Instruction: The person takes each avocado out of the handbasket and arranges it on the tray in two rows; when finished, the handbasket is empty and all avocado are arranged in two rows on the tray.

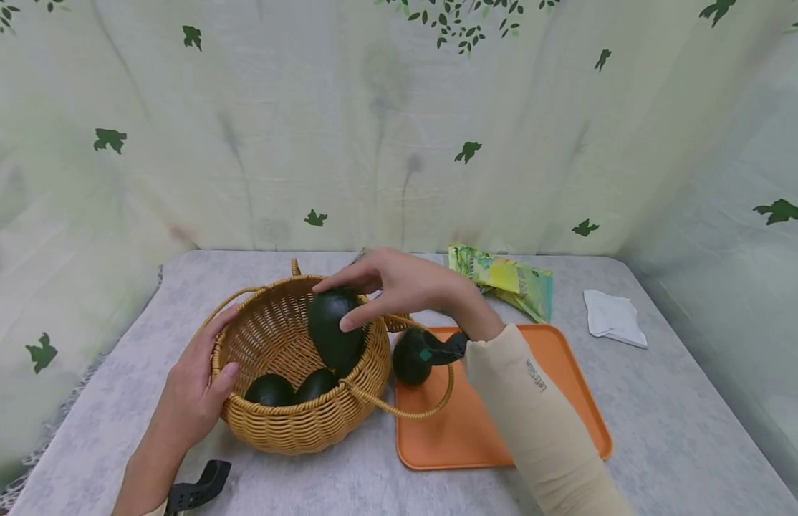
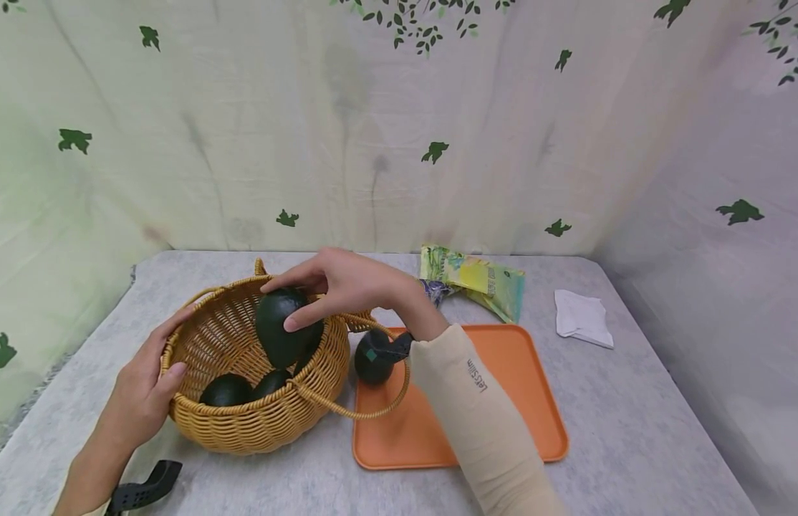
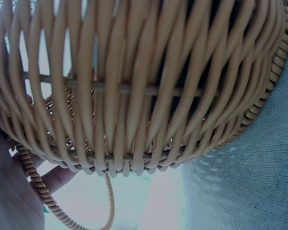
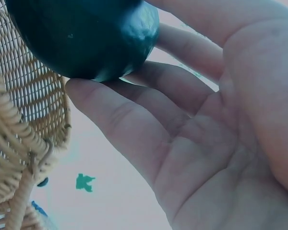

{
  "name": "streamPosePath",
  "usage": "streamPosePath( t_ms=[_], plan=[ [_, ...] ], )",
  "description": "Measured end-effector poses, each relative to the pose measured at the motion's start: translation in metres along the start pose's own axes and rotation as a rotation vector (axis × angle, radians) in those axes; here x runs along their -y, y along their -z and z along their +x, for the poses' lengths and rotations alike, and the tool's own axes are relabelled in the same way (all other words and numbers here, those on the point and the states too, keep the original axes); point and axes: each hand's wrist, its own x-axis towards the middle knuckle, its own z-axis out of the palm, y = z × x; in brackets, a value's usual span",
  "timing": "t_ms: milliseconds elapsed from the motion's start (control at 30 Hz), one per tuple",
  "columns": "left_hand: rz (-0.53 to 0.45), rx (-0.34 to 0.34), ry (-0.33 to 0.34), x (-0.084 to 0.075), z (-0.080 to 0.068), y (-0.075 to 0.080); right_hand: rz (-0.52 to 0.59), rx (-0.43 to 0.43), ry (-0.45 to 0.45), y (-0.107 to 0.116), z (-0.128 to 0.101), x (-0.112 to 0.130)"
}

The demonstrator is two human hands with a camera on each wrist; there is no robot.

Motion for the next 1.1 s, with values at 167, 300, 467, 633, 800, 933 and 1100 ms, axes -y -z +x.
streamPosePath(
  t_ms=[167, 300, 467, 633, 800, 933, 1100],
  plan=[
    [0.006, 0.009, 0.015, -0.002, 0.000, 0.000, 0.053, -0.039, -0.029, 0.000, -0.013, -0.008],
    [0.006, 0.011, 0.009, -0.001, 0.000, 0.001, 0.084, -0.062, -0.034, 0.000, -0.024, -0.014],
    [0.011, 0.016, 0.010, -0.001, 0.001, 0.000, 0.126, -0.091, -0.031, 0.002, -0.037, -0.021],
    [-0.009, -0.004, -0.011, 0.001, 0.000, 0.000, 0.141, -0.125, -0.042, 0.004, -0.048, -0.025],
    [-0.020, -0.018, -0.036, 0.003, 0.001, 0.000, 0.199, -0.133, -0.055, 0.005, -0.061, -0.031],
    [-0.022, -0.015, -0.037, 0.003, 0.001, 0.000, 0.198, -0.157, -0.089, 0.003, -0.073, -0.038],
    [-0.019, -0.016, -0.031, 0.002, 0.001, 0.000, 0.217, -0.200, -0.125, -0.002, -0.086, -0.047]
  ],
)
